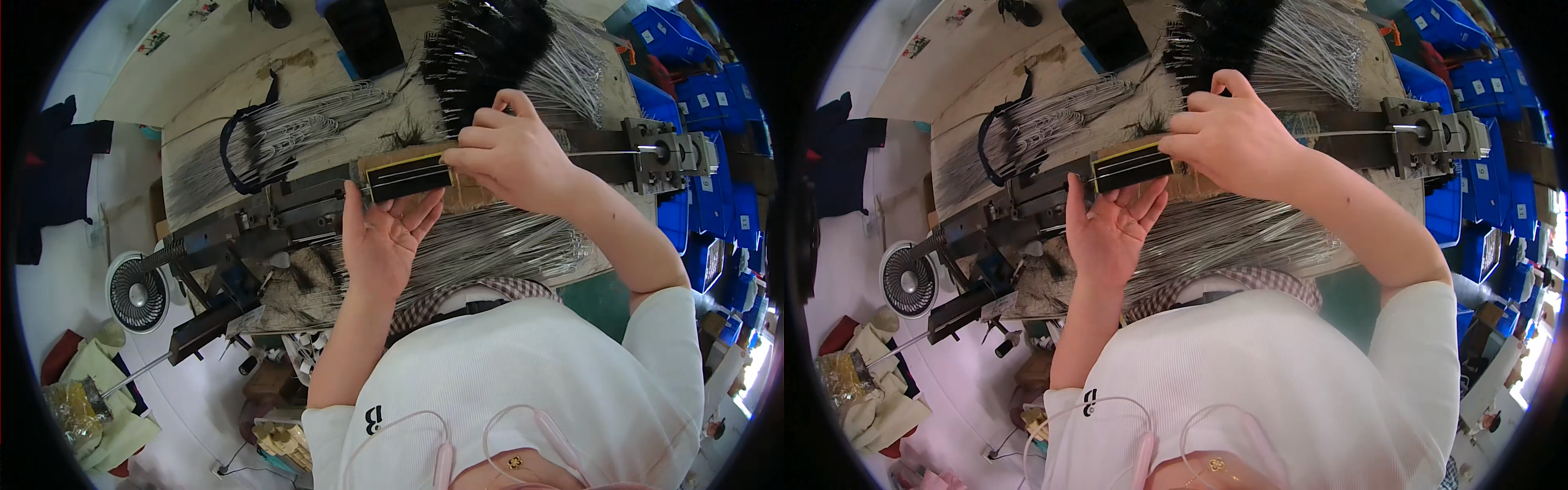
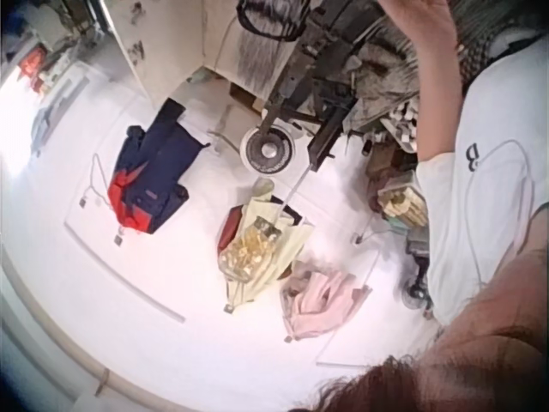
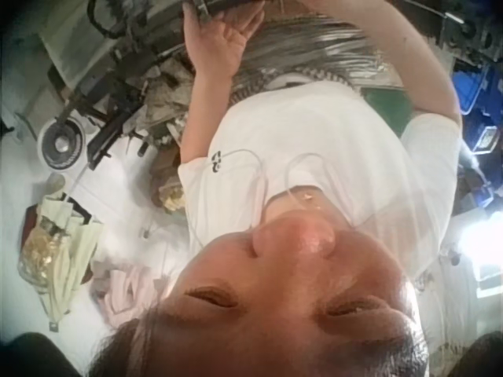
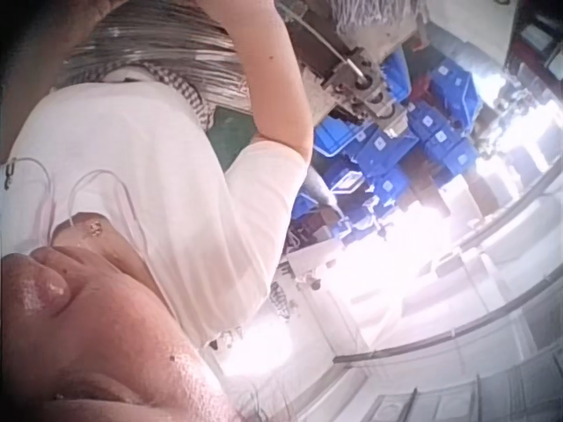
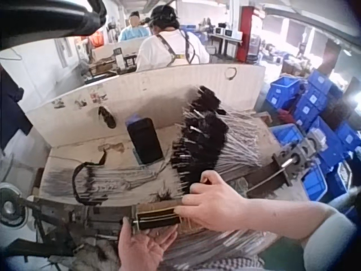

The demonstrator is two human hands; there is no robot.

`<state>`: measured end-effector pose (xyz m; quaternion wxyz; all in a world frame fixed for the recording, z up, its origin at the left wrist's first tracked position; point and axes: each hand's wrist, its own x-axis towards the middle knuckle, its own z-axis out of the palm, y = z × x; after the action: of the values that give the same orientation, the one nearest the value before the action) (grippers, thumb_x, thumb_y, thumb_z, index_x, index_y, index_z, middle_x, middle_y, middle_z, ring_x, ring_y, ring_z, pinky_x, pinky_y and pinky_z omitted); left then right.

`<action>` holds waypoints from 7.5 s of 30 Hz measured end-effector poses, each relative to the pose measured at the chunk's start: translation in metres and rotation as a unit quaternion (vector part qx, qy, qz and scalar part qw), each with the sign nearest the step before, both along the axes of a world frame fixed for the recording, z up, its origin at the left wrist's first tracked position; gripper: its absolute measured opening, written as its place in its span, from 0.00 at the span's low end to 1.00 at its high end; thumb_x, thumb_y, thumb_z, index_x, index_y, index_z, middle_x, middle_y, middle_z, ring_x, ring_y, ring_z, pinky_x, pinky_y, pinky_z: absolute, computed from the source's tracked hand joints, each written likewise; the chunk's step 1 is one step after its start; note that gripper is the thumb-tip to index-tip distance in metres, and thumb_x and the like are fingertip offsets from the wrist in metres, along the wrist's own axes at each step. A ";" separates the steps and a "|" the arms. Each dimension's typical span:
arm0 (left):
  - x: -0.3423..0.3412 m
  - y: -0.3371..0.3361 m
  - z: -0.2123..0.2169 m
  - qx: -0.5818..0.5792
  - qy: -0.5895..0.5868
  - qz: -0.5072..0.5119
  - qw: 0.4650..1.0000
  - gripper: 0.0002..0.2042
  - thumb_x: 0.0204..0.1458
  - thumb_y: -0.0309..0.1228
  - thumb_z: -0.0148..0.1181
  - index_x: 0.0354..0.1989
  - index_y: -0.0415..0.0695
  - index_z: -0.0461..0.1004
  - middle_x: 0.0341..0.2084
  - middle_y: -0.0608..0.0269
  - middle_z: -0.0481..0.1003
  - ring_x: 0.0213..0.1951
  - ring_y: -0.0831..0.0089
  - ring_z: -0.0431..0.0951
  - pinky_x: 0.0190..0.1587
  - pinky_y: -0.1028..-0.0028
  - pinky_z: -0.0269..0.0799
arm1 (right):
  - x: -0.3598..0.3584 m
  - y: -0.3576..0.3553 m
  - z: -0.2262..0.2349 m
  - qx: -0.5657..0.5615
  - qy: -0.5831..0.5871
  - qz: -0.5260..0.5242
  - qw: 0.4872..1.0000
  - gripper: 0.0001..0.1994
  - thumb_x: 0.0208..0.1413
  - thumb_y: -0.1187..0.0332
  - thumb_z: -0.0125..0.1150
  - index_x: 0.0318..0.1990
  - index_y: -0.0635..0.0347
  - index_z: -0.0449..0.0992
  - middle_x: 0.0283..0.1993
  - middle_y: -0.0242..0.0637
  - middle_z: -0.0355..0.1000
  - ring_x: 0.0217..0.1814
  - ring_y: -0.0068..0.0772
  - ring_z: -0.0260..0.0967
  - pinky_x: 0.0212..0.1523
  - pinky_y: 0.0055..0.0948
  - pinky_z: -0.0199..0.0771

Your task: The person repeatedly arranges bristles between wire stems, aligns them using a flat metal tool, and operates a machine to twist the wires and make wire brushes.

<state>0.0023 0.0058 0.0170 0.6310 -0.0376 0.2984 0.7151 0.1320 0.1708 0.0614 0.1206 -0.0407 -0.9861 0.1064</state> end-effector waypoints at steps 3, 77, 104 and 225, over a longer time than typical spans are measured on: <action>0.001 -0.001 -0.001 -0.007 0.019 0.004 1.000 0.32 0.55 0.58 0.32 0.50 0.39 0.65 0.47 0.55 0.70 0.53 0.61 0.67 0.58 0.64 0.55 | 0.002 -0.001 0.004 0.034 0.030 -0.020 0.999 0.14 0.36 0.73 0.61 0.35 0.54 0.71 0.31 0.28 0.66 0.40 0.30 0.65 0.53 0.40 0.53; 0.004 -0.092 -0.003 -0.224 0.558 0.059 0.797 0.13 0.60 0.30 0.41 0.47 0.40 0.68 0.16 0.75 0.55 0.17 0.87 0.50 0.18 0.84 0.49 | 0.013 -0.061 -0.050 -0.376 -0.172 -0.189 0.891 0.27 0.58 0.45 0.38 0.36 0.61 0.74 0.34 0.46 0.72 0.37 0.46 0.70 0.39 0.40 0.69; -0.026 -0.093 0.018 -0.228 0.664 0.243 0.670 0.08 0.53 0.29 0.47 0.38 0.38 0.64 0.34 0.59 0.66 0.34 0.76 0.67 0.39 0.76 0.65 | 0.075 0.035 -0.015 0.014 0.100 -0.233 0.967 0.23 0.36 0.79 0.55 0.47 0.55 0.71 0.30 0.35 0.67 0.32 0.40 0.65 0.35 0.34 0.62; 0.030 0.066 0.004 0.080 0.355 -0.428 0.827 0.11 0.56 0.34 0.46 0.32 0.37 0.68 0.17 0.67 0.64 0.18 0.79 0.63 0.22 0.79 0.58 | -0.011 -0.009 0.022 -0.561 -0.007 -0.168 0.811 0.12 0.55 0.74 0.50 0.47 0.66 0.68 0.37 0.33 0.70 0.41 0.19 0.65 0.44 0.19 0.66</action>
<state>0.0320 0.0715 0.0212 0.7250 0.4016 0.4296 0.3584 0.1206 0.1619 0.0832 0.0858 -0.2669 -0.7338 0.6188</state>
